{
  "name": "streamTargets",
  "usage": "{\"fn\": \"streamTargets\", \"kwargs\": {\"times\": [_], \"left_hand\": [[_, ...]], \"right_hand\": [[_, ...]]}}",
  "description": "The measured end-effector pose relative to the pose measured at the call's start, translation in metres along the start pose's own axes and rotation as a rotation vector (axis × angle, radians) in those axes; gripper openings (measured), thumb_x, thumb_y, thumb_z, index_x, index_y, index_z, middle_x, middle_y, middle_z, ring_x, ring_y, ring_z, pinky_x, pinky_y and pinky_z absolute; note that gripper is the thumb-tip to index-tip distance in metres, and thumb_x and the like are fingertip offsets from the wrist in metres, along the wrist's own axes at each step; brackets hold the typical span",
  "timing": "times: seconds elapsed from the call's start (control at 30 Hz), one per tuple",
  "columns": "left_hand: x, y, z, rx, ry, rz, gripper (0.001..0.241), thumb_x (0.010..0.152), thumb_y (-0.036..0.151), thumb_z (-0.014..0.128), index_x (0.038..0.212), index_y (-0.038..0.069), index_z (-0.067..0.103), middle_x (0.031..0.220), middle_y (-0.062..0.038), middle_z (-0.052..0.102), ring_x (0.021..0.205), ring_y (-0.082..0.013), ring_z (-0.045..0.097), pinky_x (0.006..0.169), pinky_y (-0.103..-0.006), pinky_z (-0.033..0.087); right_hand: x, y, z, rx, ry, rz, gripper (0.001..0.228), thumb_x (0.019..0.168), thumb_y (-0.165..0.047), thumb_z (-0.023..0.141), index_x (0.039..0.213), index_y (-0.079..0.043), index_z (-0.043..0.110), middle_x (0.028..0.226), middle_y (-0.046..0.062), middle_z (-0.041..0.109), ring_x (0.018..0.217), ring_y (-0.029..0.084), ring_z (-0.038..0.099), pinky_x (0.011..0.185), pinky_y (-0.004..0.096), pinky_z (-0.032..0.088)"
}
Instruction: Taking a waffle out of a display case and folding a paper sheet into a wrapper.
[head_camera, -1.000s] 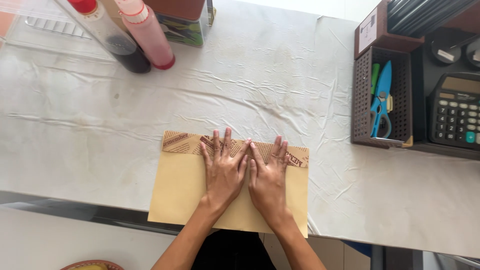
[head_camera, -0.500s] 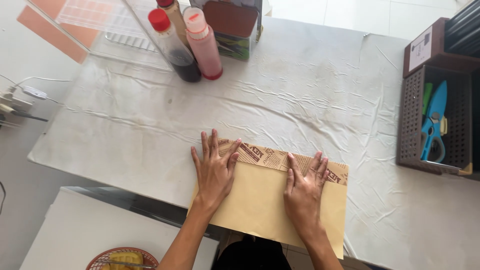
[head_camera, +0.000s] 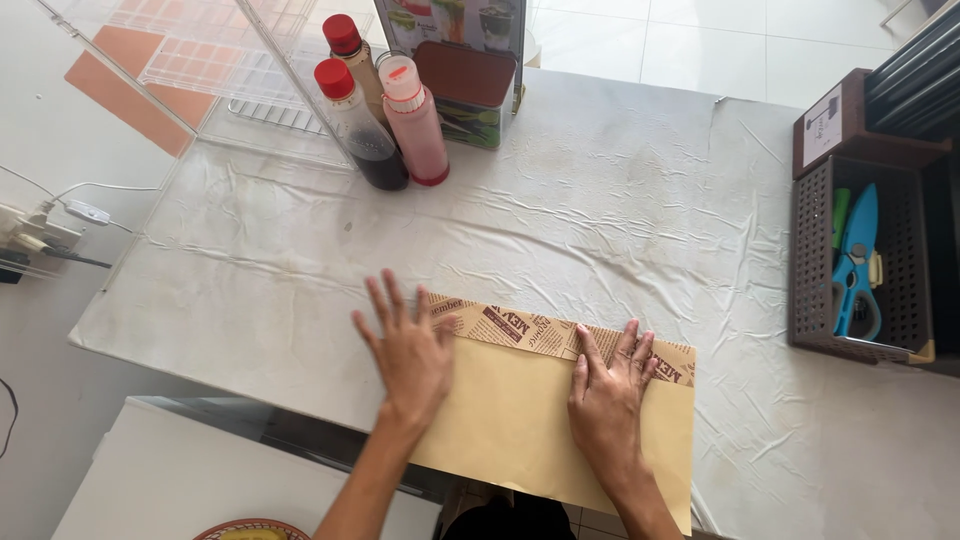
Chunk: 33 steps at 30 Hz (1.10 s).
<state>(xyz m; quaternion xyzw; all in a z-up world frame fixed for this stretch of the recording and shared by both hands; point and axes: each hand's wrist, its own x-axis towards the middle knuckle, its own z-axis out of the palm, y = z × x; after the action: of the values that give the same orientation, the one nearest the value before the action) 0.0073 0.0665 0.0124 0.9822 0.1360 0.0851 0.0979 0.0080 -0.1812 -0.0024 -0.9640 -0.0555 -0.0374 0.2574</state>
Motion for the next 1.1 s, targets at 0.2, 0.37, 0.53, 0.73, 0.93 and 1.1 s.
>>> {"fn": "streamTargets", "kwargs": {"times": [0.2, 0.37, 0.53, 0.73, 0.93, 1.1], "left_hand": [[-0.027, 0.091, 0.031, -0.249, 0.002, 0.353, 0.048, 0.1, 0.034, 0.053, 0.147, 0.023, 0.057, 0.166, -0.018, 0.03, 0.156, -0.0411, 0.01, 0.117, -0.0731, -0.001], [-0.031, 0.102, 0.047, -0.358, -0.06, 0.312, 0.047, 0.1, 0.036, 0.053, 0.145, 0.025, 0.06, 0.164, -0.02, 0.03, 0.156, -0.0413, 0.012, 0.118, -0.0729, -0.003], [-0.031, 0.1, 0.052, -0.299, -0.001, 0.305, 0.045, 0.102, 0.039, 0.052, 0.145, 0.027, 0.059, 0.166, -0.021, 0.029, 0.156, -0.0426, 0.012, 0.12, -0.0681, 0.002], [-0.029, 0.103, 0.035, -0.304, -0.059, 0.271, 0.047, 0.099, 0.038, 0.055, 0.145, 0.029, 0.06, 0.164, -0.024, 0.027, 0.155, -0.0422, 0.012, 0.119, -0.0682, 0.001], [-0.031, 0.101, 0.042, -0.324, -0.055, 0.264, 0.047, 0.098, 0.035, 0.056, 0.144, 0.028, 0.061, 0.165, -0.023, 0.027, 0.157, -0.0416, 0.011, 0.121, -0.0675, 0.0], [-0.031, 0.103, 0.036, -0.355, -0.069, 0.252, 0.046, 0.097, 0.034, 0.057, 0.143, 0.028, 0.062, 0.165, -0.023, 0.027, 0.156, -0.0419, 0.01, 0.12, -0.0674, 0.001]], "right_hand": [[0.0, 0.001, 0.001, 0.02, -0.048, 0.006, 0.046, 0.105, -0.032, 0.044, 0.148, -0.025, 0.055, 0.165, 0.035, 0.008, 0.152, 0.056, -0.003, 0.12, 0.065, 0.003], [-0.001, -0.001, 0.007, -0.082, -0.047, -0.035, 0.048, 0.105, -0.041, 0.041, 0.149, -0.028, 0.052, 0.167, 0.031, 0.005, 0.15, 0.058, -0.006, 0.116, 0.07, 0.001], [-0.002, 0.005, 0.007, -0.063, -0.016, -0.047, 0.051, 0.109, -0.042, 0.036, 0.154, -0.024, 0.05, 0.166, 0.035, 0.004, 0.151, 0.057, -0.004, 0.116, 0.073, 0.001], [0.001, 0.025, -0.041, -0.207, -0.069, 0.071, 0.048, 0.106, -0.048, 0.033, 0.147, -0.036, 0.056, 0.165, 0.029, 0.012, 0.154, 0.048, 0.001, 0.115, 0.073, 0.005], [-0.007, 0.069, -0.074, -0.295, -0.005, 0.106, 0.048, 0.107, -0.05, 0.032, 0.146, -0.037, 0.057, 0.166, 0.029, 0.017, 0.156, 0.047, 0.002, 0.117, 0.074, 0.004], [-0.01, 0.089, -0.093, -0.323, -0.011, 0.109, 0.048, 0.106, -0.051, 0.035, 0.146, -0.036, 0.057, 0.167, 0.031, 0.017, 0.156, 0.048, 0.002, 0.117, 0.072, 0.005]]}}
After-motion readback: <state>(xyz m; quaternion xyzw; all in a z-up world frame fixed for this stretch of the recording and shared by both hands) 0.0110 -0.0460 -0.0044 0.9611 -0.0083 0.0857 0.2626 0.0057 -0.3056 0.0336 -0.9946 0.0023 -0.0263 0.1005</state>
